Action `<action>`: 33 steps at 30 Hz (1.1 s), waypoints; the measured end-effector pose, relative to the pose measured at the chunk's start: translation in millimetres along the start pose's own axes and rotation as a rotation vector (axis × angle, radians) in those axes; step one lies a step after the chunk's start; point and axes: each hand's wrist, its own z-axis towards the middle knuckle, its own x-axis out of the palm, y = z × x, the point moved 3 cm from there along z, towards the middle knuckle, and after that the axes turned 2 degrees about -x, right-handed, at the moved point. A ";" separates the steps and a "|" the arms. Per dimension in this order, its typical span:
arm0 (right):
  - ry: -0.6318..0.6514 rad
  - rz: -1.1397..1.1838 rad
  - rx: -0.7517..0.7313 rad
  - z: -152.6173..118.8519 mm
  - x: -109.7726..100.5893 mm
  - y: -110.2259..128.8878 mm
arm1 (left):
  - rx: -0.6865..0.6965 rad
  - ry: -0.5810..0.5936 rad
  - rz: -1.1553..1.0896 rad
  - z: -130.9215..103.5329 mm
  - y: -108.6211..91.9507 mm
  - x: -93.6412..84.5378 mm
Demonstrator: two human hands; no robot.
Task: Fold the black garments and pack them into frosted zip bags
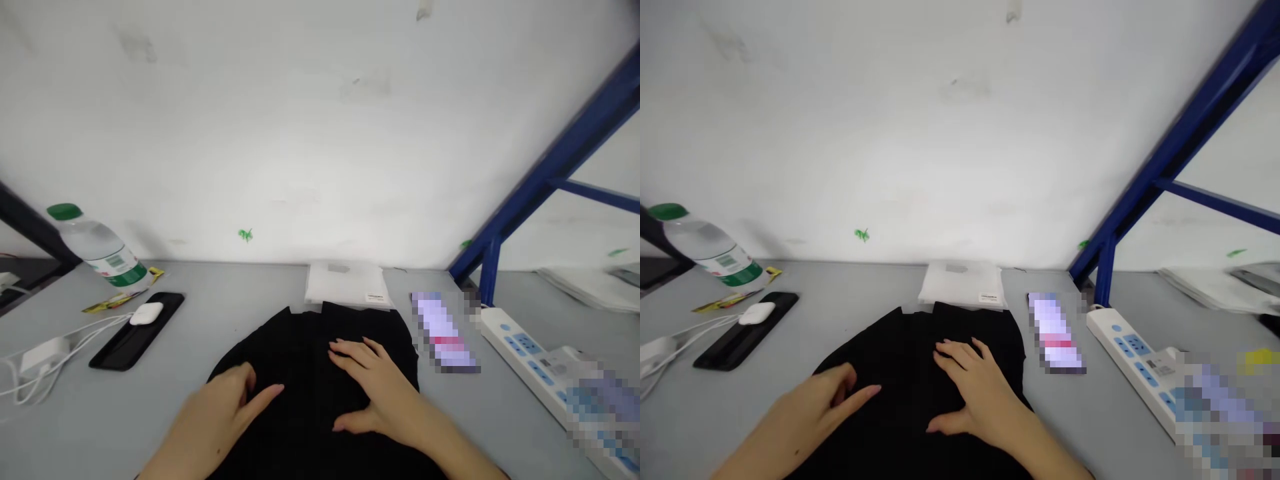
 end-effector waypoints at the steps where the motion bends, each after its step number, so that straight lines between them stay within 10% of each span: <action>1: -0.010 0.001 -0.002 0.2 1.1 -0.4 | 0.031 0.038 -0.042 -3.1 1.0 2.8; 8: -0.104 -0.024 0.024 -2.4 4.0 -2.3 | 0.377 0.057 -0.501 -4.9 -50.3 2.5; 15: -0.077 -0.093 0.214 -3.4 3.2 8.2 | 0.528 0.015 -0.344 -3.1 -101.2 42.8; 20: 0.033 0.048 0.259 -7.8 -1.2 5.0 | 0.522 0.077 -0.351 -4.8 -101.0 47.5; 27: 0.057 0.814 0.336 -14.5 -7.0 -21.7 | 0.524 0.028 -0.379 -3.2 -86.4 55.4; 33: -0.070 0.768 0.522 0.5 14.3 -29.2 | 0.535 0.047 -0.398 0.9 -82.6 65.8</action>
